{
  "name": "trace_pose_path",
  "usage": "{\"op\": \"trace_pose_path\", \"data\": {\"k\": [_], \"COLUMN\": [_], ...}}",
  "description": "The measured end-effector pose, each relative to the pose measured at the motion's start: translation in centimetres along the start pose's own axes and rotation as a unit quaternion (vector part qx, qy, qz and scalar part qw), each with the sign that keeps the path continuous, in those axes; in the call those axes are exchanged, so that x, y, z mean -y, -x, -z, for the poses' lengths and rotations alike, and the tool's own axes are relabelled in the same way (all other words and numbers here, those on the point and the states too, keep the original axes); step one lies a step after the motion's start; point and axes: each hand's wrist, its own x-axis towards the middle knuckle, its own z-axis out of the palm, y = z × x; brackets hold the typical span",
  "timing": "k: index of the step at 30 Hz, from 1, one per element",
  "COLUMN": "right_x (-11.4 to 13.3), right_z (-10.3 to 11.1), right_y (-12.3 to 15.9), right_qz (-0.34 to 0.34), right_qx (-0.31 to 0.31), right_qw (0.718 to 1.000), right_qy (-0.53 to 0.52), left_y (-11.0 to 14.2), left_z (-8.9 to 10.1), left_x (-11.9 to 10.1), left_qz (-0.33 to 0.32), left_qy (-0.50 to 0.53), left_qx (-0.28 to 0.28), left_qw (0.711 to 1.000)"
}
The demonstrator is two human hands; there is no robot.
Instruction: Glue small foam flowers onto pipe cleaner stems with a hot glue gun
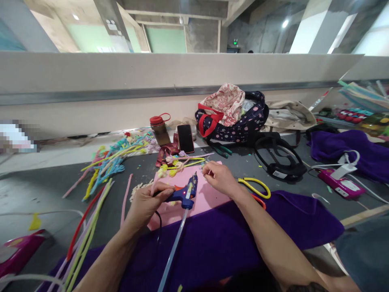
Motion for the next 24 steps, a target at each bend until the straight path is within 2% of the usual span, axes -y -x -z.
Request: {"op": "trace_pose_path", "data": {"k": [2,6,10,14,19,24], "right_x": [0.4,0.8,0.9,1.7,2.8,2.9], "right_z": [0.0,0.0,-0.1,0.1,0.0,-0.8], "right_y": [0.0,-0.1,0.1,0.3,0.4,0.4], "right_qz": [0.015,0.094,0.132,0.164,0.170,0.134], "right_qx": [0.009,0.054,0.082,0.088,0.083,0.123], "right_qw": [1.000,0.994,0.986,0.970,0.955,0.953], "right_qy": [-0.013,-0.011,0.061,0.154,0.230,0.242], "left_y": [0.0,0.0,-0.1,-0.2,-0.3,-0.4], "left_z": [0.0,-0.1,0.0,0.2,0.4,0.5], "left_x": [0.0,0.2,0.3,0.1,0.0,0.1], "left_qz": [-0.001,-0.008,0.008,0.058,0.121,0.104], "left_qy": [-0.006,-0.024,-0.004,0.030,0.067,0.037], "left_qx": [0.007,0.013,0.023,0.021,-0.002,0.040], "left_qw": [1.000,1.000,1.000,0.998,0.990,0.993]}}
